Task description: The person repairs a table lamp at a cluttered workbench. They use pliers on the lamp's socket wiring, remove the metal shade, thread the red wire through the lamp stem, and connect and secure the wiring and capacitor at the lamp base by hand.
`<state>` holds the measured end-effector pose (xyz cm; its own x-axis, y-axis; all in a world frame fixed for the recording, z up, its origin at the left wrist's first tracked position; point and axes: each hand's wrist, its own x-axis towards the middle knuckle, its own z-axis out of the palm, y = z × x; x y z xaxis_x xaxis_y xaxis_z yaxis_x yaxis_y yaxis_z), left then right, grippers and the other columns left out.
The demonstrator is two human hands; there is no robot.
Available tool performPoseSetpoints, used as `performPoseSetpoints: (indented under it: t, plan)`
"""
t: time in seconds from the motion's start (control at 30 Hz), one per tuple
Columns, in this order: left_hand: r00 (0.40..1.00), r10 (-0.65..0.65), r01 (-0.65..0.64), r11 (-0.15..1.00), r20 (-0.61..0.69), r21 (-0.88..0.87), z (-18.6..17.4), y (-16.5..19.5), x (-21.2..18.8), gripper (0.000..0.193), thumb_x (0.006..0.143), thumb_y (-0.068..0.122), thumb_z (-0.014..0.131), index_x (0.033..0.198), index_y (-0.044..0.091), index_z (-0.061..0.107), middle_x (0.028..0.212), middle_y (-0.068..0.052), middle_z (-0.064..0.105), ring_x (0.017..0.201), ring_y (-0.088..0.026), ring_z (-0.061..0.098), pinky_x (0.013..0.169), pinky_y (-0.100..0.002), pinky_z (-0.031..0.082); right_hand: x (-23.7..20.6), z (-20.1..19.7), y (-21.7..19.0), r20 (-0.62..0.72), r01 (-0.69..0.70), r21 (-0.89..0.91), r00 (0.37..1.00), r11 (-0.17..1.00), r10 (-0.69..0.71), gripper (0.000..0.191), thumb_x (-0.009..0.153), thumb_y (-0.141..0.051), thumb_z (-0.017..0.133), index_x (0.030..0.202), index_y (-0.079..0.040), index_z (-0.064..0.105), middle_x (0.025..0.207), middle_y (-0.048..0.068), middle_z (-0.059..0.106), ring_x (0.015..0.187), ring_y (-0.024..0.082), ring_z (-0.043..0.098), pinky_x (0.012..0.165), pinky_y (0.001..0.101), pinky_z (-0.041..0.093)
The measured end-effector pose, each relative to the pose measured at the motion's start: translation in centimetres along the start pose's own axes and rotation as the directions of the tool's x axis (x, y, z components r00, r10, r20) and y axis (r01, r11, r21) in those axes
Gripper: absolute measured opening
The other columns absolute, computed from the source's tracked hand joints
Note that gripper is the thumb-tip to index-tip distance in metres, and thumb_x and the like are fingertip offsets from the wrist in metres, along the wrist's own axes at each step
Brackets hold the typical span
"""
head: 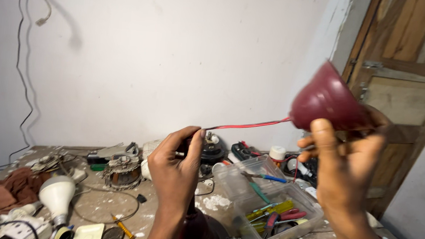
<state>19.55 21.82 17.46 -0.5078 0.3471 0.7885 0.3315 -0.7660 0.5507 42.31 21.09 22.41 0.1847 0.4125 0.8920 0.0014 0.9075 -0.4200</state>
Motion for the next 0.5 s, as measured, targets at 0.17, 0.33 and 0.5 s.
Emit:
performPoseSetpoints:
  t: [0.17,0.33,0.5]
  plan:
    - [0.999,0.035,-0.036,0.999,0.017,0.028,0.2,-0.2,0.1,0.016,0.092,0.012,0.075,0.103,0.002,0.079,0.085,-0.007,0.079,0.072,-0.011,0.074,0.064,-0.026,0.058,0.4,-2.2,0.6,-0.12,-0.09,0.155,0.987,0.984,0.109,0.049,0.106,-0.021,0.068,0.144,-0.007,0.041,0.119,0.018,0.062,0.076,0.022,0.065,0.057,0.0347,0.053]
    - [0.982,0.082,-0.106,0.984,0.17,0.142,0.0,-0.1,0.3,0.029,0.093,0.022,0.074,0.118,0.007,0.075,0.086,-0.01,0.078,0.072,-0.015,0.076,0.063,-0.031,0.058,0.0,-3.9,1.8,-0.259,-0.079,0.166,0.958,0.983,0.121,0.056,0.104,-0.029,0.071,0.147,-0.017,0.037,0.125,0.009,0.062,0.078,0.021,0.062,0.059,0.035,0.05]
    - [0.934,-0.117,-0.01,0.936,0.338,0.352,1.1,-0.4,-0.1,0.046,0.098,0.031,0.065,0.142,0.019,0.059,0.075,-0.014,0.074,0.063,-0.028,0.072,0.058,-0.042,0.054,-1.3,-7.1,4.2,-0.39,-0.102,0.303,0.894,0.948,0.221,0.048,0.106,-0.038,0.069,0.14,-0.014,0.046,0.114,0.006,0.059,0.079,0.018,0.06,0.063,0.0358,0.049]
